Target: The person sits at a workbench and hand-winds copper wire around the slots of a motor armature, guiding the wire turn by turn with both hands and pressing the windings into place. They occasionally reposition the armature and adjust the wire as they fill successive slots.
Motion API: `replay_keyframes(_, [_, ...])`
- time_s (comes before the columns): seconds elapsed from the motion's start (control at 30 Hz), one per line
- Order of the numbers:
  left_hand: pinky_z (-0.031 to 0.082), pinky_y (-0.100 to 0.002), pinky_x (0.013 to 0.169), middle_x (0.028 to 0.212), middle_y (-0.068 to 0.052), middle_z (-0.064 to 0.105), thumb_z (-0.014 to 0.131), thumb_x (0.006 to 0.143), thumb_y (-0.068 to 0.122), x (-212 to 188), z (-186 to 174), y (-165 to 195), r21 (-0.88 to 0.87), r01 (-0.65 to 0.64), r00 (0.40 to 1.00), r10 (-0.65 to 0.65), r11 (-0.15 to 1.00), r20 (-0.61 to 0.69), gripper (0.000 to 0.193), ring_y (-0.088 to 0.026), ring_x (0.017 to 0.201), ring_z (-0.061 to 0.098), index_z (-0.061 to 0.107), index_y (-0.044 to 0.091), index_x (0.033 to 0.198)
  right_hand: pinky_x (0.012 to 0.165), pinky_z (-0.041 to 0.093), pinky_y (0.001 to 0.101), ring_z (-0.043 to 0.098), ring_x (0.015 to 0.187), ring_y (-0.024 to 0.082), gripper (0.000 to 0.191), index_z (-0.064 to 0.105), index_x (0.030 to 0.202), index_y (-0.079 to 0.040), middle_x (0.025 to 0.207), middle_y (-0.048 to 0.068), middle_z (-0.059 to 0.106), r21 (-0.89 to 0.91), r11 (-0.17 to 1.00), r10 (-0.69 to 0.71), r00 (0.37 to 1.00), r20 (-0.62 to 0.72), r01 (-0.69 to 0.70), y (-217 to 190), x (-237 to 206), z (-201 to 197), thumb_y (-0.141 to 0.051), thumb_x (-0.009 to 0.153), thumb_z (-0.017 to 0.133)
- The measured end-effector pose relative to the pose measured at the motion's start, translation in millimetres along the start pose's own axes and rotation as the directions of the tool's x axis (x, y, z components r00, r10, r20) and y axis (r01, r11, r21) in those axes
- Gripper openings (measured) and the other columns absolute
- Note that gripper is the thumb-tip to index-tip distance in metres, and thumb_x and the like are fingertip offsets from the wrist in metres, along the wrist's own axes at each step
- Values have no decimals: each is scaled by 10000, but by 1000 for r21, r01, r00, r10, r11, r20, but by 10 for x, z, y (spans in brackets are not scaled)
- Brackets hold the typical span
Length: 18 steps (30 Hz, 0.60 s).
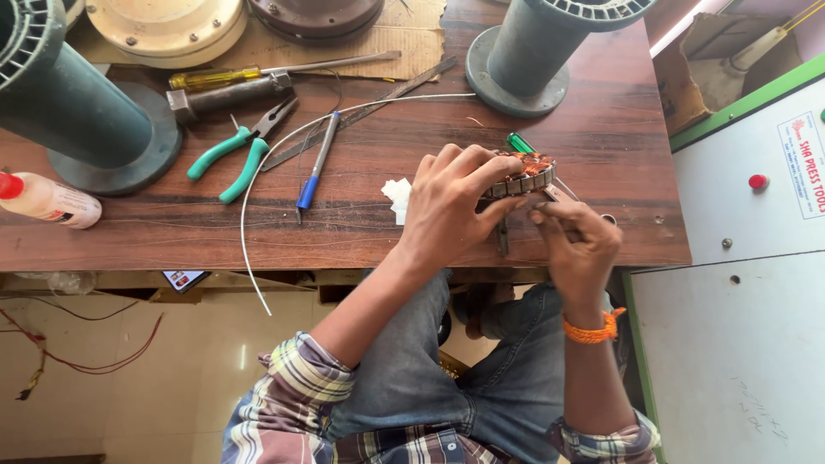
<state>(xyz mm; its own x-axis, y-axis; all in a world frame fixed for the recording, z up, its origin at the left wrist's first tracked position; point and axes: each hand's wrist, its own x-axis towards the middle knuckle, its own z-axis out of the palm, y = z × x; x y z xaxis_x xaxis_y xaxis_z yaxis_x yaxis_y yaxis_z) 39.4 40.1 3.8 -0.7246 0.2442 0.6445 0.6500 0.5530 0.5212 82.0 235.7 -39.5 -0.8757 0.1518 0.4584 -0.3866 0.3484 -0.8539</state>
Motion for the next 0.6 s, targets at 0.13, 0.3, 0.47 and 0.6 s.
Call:
replay_keyframes(0.13, [461, -373, 841, 1115, 39, 714, 837, 859, 326, -49, 59, -87, 28, -78, 996, 79, 997, -47, 391, -191, 981, 628, 725, 197, 1210, 735, 514, 198, 665, 839, 55, 79, 724, 1095, 42, 977, 85, 750, -189, 972, -135, 990, 44, 141, -181, 133, -245, 59, 1018, 717])
replay_keyframes(0.3, [478, -350, 814, 1129, 45, 729, 851, 855, 330, -88, 91, -122, 34, -132, 988, 134, 991, -79, 370, -172, 951, 640, 746, 190, 1182, 593, 418, 210, 563, 657, 52, 66, 744, 1057, 32, 832, 72, 738, -320, 933, -138, 985, 100, 163, -422, 312, -320, 48, 993, 750])
replay_keyframes(0.47, [477, -347, 809, 1146, 44, 734, 843, 858, 330, -117, 75, -122, 33, -126, 990, 128, 991, -65, 375, -173, 953, 643, 746, 177, 1186, 627, 496, 208, 649, 706, 39, 52, 739, 1058, 26, 824, 65, 738, -266, 934, -194, 963, 189, 240, -540, 544, -154, 43, 1009, 742])
replay_keyframes(0.6, [489, -362, 856, 1173, 23, 722, 828, 878, 323, -74, -3, -141, 36, -176, 983, 178, 984, -53, 395, -182, 976, 639, 739, 148, 1220, 672, 568, 200, 715, 796, 32, 69, 730, 1080, 20, 891, 63, 761, -200, 953, -173, 951, 255, 227, -588, 676, -52, 44, 1019, 708])
